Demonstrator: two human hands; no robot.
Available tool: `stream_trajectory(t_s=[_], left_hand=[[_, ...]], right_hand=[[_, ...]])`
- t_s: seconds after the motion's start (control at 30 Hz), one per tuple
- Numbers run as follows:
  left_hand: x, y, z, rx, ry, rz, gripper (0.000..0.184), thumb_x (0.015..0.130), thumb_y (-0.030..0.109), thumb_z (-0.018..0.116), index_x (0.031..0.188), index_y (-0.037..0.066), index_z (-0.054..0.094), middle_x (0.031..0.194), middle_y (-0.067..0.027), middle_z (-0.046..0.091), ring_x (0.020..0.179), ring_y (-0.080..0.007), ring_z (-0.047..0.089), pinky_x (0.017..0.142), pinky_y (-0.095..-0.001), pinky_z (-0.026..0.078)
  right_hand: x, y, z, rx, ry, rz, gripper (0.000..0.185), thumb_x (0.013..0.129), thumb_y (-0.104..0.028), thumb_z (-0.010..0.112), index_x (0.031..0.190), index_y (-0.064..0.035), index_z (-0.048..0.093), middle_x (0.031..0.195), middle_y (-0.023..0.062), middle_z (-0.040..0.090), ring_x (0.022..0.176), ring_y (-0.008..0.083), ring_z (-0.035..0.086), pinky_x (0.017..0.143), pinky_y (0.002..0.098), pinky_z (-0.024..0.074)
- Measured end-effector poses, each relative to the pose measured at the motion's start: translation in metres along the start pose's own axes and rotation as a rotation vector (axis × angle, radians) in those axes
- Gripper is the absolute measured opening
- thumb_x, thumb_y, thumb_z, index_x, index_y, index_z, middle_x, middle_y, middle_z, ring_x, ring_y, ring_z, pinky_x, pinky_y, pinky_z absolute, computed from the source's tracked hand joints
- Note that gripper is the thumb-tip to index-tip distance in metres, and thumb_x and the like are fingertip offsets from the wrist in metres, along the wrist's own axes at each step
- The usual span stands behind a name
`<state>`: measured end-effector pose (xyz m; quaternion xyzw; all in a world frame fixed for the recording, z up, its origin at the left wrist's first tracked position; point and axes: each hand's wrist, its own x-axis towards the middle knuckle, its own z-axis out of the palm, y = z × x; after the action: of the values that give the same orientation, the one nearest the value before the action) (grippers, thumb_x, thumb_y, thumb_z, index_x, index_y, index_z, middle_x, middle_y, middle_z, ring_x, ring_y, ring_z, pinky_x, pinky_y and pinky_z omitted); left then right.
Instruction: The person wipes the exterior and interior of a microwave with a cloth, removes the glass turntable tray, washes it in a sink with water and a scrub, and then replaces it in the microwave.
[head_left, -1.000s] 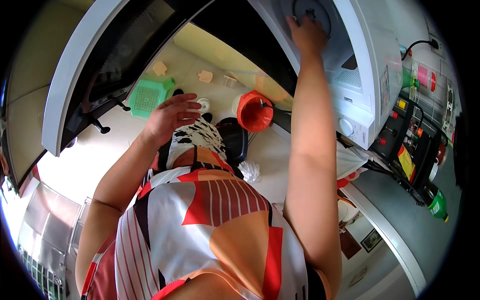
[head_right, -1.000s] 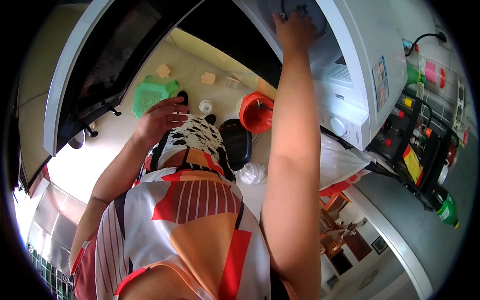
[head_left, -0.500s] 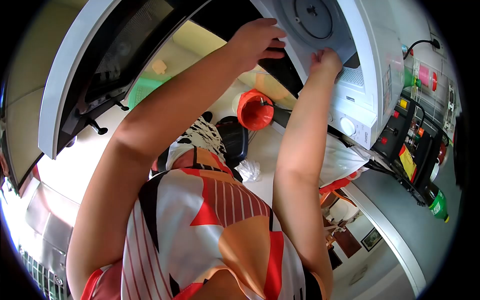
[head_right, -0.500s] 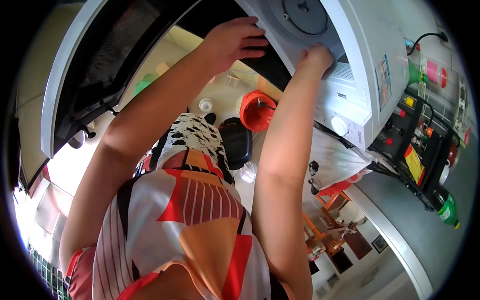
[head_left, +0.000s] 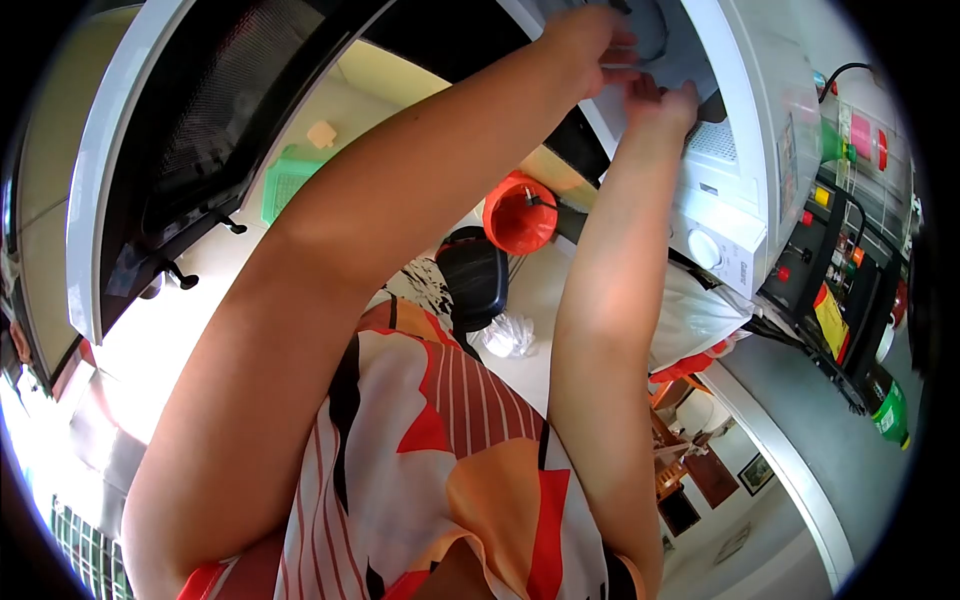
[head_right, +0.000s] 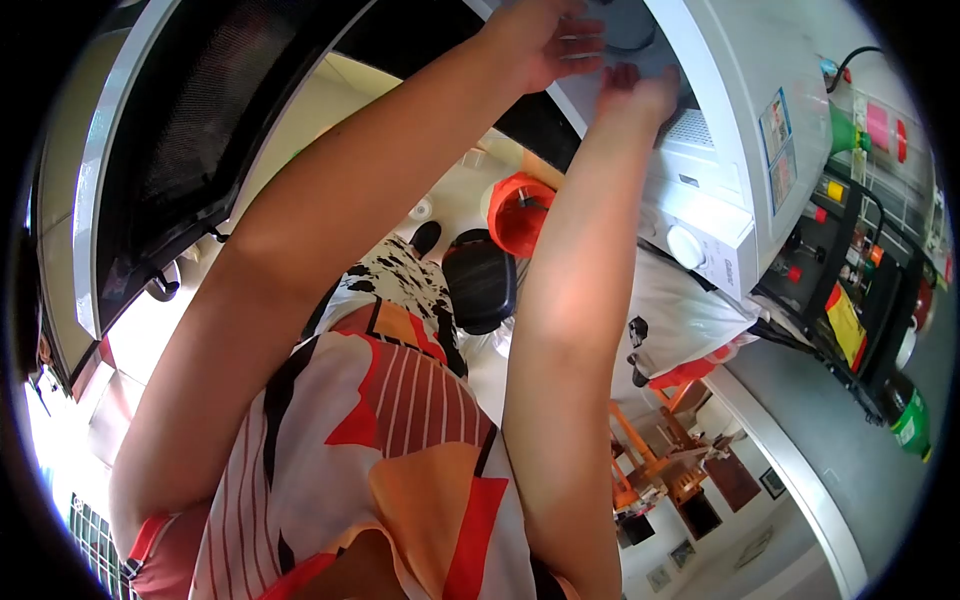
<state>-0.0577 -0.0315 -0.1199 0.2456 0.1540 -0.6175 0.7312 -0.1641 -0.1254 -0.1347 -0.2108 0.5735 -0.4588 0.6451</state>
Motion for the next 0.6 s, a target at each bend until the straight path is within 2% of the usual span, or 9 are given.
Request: stream_trajectory(t_s=[0.03,0.2,0.3,0.4,0.43,0.53,0.6], left_hand=[[0.005,0.001,-0.002,0.053,0.036,0.003,0.027,0.081,0.013,0.055,0.106,0.003,0.052,0.092,-0.0127,0.055,0.078,-0.0250,0.055,0.063,-0.0372,0.050],[0.017,-0.005,-0.010,0.274,0.229,0.095,0.024,0.081,0.020,0.055,0.101,0.005,0.054,0.091,-0.0117,0.051,0.074,-0.0278,0.052,0.063,-0.0396,0.049],[0.058,-0.012,-0.022,0.180,0.191,0.150,0.025,0.081,0.021,0.056,0.102,0.006,0.054,0.086,-0.0120,0.051,0.069,-0.0271,0.050,0.058,-0.0388,0.049],[0.068,-0.001,-0.012,0.157,0.318,0.107,0.024,0.081,0.019,0.057,0.101,0.006,0.056,0.081,-0.0120,0.054,0.066,-0.0264,0.054,0.052,-0.0386,0.048],[0.072,0.002,-0.015,0.495,0.213,0.136,0.021,0.082,0.017,0.055,0.100,0.006,0.057,0.081,-0.0118,0.056,0.066,-0.0262,0.055,0.051,-0.0385,0.048],[0.077,-0.004,-0.014,0.345,0.243,0.121,0.021,0.082,0.015,0.053,0.101,0.006,0.057,0.086,-0.0126,0.055,0.071,-0.0272,0.055,0.053,-0.0393,0.049],[0.074,-0.008,-0.012,0.325,0.233,0.107,0.021,0.083,0.013,0.051,0.102,0.005,0.056,0.090,-0.0132,0.055,0.074,-0.0279,0.056,0.054,-0.0398,0.050]], right_hand=[[0.005,0.001,0.003,-0.005,-0.015,0.005,0.059,0.088,-0.039,0.048,0.129,-0.0034,0.026,0.120,0.0165,0.038,0.102,0.0309,0.045,0.082,0.0436,0.0432],[0.069,0.006,0.004,-0.246,-0.069,0.005,0.040,0.090,-0.031,0.048,0.121,-0.0073,0.039,0.110,0.0165,0.046,0.097,0.0320,0.047,0.081,0.0500,0.0431],[0.062,0.006,0.014,-0.355,-0.042,-0.039,0.028,0.090,-0.025,0.048,0.113,-0.0089,0.046,0.101,0.0165,0.050,0.092,0.0336,0.050,0.081,0.0525,0.0440],[0.051,0.005,0.024,-0.361,-0.023,-0.066,0.024,0.090,-0.020,0.049,0.111,-0.0087,0.049,0.098,0.0168,0.052,0.088,0.0351,0.053,0.080,0.0536,0.0457],[0.051,0.005,0.025,-0.352,-0.024,-0.071,0.024,0.090,-0.019,0.049,0.111,-0.0083,0.049,0.097,0.0170,0.053,0.086,0.0355,0.054,0.080,0.0539,0.0463],[0.055,0.006,0.023,-0.412,-0.097,-0.028,0.027,0.087,-0.010,0.048,0.114,-0.0108,0.048,0.108,0.0144,0.053,0.089,0.0298,0.054,0.067,0.0415,0.0488],[0.070,0.013,0.017,-0.391,-0.050,-0.053,0.024,0.089,-0.014,0.047,0.111,-0.0043,0.048,0.105,0.0177,0.052,0.093,0.0335,0.052,0.075,0.0469,0.0493]])
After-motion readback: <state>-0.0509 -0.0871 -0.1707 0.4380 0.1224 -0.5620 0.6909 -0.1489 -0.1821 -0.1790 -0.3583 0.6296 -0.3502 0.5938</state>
